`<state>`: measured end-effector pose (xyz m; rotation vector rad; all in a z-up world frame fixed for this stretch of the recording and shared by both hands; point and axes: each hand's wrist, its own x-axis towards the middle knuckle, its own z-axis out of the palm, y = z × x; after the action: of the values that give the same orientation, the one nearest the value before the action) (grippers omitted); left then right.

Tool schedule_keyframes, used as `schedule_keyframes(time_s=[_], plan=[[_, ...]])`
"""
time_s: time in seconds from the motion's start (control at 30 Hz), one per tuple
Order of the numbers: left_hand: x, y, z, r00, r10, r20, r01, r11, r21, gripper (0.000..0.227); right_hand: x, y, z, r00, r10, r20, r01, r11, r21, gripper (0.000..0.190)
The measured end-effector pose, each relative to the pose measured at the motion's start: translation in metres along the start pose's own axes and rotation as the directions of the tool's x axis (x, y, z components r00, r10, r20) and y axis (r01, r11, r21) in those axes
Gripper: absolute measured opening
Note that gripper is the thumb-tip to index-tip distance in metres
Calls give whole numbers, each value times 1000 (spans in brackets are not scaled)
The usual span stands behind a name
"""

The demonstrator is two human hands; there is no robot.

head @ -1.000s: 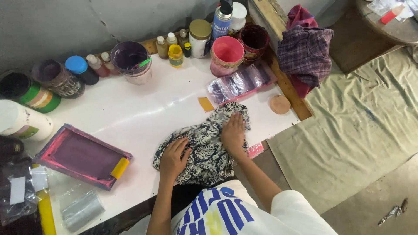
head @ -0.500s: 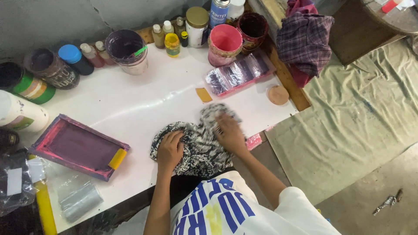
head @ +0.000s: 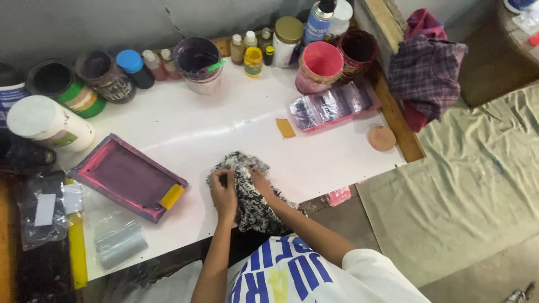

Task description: The person wipes a white table with a patterned cloth, then stirs a dark purple substance in a container using a green stick. They place several small plastic bags on the table and spread them out. Finally, they use the stick to spread the purple substance onto a rectangular tray.

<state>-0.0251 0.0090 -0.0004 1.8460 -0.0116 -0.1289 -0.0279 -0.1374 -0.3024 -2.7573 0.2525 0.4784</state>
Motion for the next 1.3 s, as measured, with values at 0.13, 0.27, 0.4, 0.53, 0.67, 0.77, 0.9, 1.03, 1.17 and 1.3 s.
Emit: schedule_keyframes(time_s=[0.13,0.27,0.4,0.53,0.67,0.77,0.9,1.03,1.17,1.3], plan=[[-7,8,21,993,46,105,-28,986,-164,53,-59,-45,-63,988,-141,59,104,906,411,64],[-24,78,29,957,-179,230,228,951,-208,53,-43,-42,-111,993,107,-53,-59,823,565,59],[-1,38,45,953,-72,296,97,993,-70,52,-31,-39,-154,900,421,-116,-196,628,753,52],[11,-3,50,874,-431,225,481,834,-269,48,-36,-59,-191,809,579,-102,-235,478,846,48],[43,-113,65,969,-134,208,140,990,-12,30,-6,-20,-160,949,203,-243,-67,879,472,28],[48,-61,39,980,160,122,-184,957,225,14,42,38,-116,926,193,-324,-99,953,285,27],[33,-12,-3,879,477,0,-449,826,341,22,-31,-14,-240,830,316,-461,-210,941,267,38],[28,-10,-23,837,535,115,-485,627,610,40,-96,-84,-293,759,139,-636,38,966,256,44],[22,0,-27,890,431,148,-419,647,637,40,-89,-113,-294,971,-33,-236,25,999,-35,59],[29,-10,-24,870,472,140,-444,630,637,38,6,-78,-274,750,-307,-586,189,948,-255,46]])
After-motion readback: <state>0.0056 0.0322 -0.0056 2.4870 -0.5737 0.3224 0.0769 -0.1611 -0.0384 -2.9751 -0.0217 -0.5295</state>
